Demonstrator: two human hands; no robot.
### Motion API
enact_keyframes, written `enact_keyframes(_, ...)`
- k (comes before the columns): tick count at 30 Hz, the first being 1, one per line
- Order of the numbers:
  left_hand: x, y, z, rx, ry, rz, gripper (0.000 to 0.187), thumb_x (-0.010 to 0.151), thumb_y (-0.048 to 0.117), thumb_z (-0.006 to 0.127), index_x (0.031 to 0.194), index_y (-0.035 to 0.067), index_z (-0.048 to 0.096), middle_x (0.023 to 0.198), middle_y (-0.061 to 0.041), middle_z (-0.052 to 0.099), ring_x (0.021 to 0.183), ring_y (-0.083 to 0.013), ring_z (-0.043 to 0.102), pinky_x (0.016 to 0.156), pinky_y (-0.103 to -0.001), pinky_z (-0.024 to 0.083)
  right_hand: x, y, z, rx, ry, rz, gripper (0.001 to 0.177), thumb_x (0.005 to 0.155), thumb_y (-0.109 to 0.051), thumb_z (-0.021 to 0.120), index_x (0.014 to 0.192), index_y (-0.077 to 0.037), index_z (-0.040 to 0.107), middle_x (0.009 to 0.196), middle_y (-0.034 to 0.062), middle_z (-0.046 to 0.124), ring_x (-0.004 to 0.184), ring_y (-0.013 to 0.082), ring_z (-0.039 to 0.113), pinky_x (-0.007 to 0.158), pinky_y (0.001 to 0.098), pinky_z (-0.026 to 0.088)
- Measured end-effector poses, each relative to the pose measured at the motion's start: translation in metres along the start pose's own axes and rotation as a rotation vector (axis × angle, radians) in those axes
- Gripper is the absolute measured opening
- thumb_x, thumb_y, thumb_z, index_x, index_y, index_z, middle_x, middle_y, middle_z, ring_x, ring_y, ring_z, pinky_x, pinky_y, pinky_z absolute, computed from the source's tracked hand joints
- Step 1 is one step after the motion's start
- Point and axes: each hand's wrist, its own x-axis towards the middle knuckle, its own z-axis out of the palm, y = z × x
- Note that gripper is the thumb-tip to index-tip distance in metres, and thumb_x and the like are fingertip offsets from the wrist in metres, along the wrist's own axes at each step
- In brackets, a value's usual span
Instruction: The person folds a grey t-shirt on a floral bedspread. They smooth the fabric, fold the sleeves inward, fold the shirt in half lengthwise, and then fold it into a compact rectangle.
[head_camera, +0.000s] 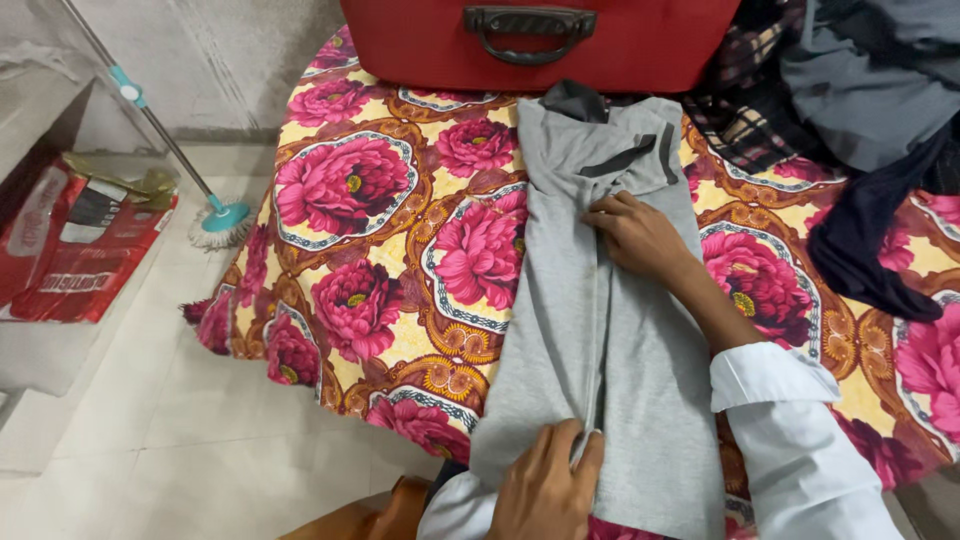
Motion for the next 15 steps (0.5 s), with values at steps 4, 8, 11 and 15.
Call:
enact_keyframes(4,-0.007,0.008,0.007,0.064,0.204,0.090,0.025,0.088,0.004,0.067,0.113,0.000,0.070,0.114,-0.017,0.065,0.104,-0.0285,0.068,0.084,-0.040,0.062,-0.005,0.002,0.006,0.038,0.165,0.052,0.029,0.085,-0.004,0.059,0.111,-0.002,0.072,0.113,0.0131,0.069,0.111,0.0325,0.063,0.095,0.0421,0.053)
enact_keyframes(8,-0.020,-0.007,0.036,-0.016,-0.138,0.115,0.016,0.090,0.006,0.067,0.104,-0.001,0.069,0.100,-0.012,0.064,0.095,-0.0278,0.071,0.071,-0.040,0.060,-0.008,0.007,0.009,0.038,0.027,0.167,0.027,0.088,-0.006,0.061,0.110,-0.005,0.075,0.099,0.0145,0.067,0.102,0.0341,0.063,0.088,0.0447,0.052)
enact_keyframes(11,-0.021,-0.010,0.036,-0.029,-0.046,0.154,0.026,0.086,0.013,0.070,0.110,0.004,0.074,0.102,-0.013,0.066,0.081,-0.0272,0.071,0.068,-0.042,0.059,-0.007,0.007,0.007,0.025,0.014,0.181,0.031,0.081,-0.005,0.061,0.108,-0.005,0.076,0.096,0.0134,0.067,0.100,0.0341,0.064,0.085,0.0457,0.052)
enact_keyframes(15,0.006,-0.025,0.000,-0.034,0.063,0.246,0.024,0.087,0.011,0.068,0.109,0.003,0.072,0.099,-0.012,0.068,0.078,-0.0251,0.071,0.066,-0.039,0.058,0.003,0.004,0.005,-0.017,0.106,0.215,0.024,0.086,-0.008,0.063,0.106,-0.005,0.075,0.095,0.0134,0.066,0.098,0.0336,0.064,0.082,0.0453,0.052)
